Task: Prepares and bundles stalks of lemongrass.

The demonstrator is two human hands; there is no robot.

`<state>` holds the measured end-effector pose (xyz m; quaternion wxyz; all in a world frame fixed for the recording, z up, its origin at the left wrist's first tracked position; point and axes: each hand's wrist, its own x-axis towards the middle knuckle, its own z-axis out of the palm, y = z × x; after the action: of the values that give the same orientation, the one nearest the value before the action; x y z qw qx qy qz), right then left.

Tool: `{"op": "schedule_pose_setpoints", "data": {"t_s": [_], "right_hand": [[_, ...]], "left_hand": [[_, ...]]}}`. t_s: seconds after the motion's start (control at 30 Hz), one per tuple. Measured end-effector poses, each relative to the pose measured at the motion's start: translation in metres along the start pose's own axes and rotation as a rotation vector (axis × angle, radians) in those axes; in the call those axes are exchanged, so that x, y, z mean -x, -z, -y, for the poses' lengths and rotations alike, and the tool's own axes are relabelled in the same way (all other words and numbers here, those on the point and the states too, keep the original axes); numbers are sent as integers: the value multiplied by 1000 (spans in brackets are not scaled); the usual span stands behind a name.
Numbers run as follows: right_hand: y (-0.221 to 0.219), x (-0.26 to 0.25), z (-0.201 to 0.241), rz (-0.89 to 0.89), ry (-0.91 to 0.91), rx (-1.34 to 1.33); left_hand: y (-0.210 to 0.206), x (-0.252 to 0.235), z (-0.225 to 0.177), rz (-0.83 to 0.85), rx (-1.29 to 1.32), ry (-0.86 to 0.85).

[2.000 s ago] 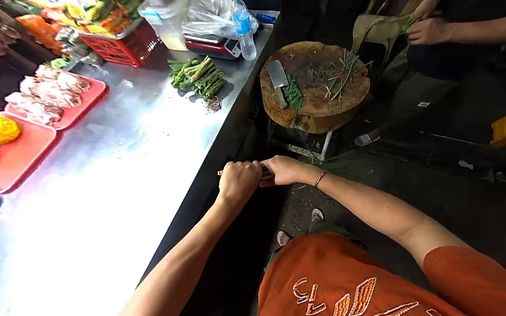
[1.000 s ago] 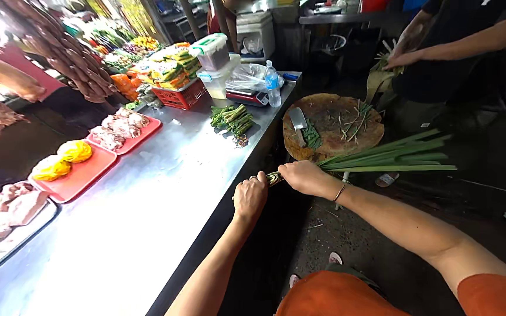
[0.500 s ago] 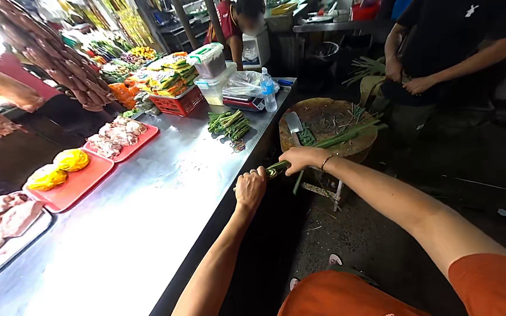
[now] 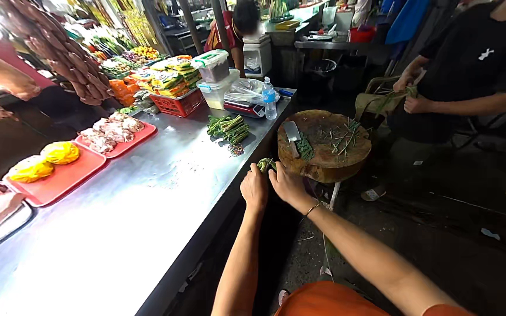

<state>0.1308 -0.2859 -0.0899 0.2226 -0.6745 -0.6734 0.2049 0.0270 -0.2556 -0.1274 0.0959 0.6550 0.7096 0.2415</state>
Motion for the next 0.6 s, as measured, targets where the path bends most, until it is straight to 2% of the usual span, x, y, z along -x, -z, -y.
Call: {"op": "schedule_pose_setpoints", "data": {"t_s": [0.1,0.17,0.33,0.43,0.6], "right_hand": [[-18,7,-2,-132,-17,-301],[-22,9,-7,-228,-4,-422],[-14,11,-16,-283,71,-417],[-11,17,-10,-352,135,-472],[0,29,0,-420,175,-575]], "left_hand": [[-2,13,-17,68,252,75],[-3,14,-18,91,386,40],[-2,13,-10,141,747,-95],[2,15,-15,109,940,-92],[14,19,-24,39,1057,-129]]}}
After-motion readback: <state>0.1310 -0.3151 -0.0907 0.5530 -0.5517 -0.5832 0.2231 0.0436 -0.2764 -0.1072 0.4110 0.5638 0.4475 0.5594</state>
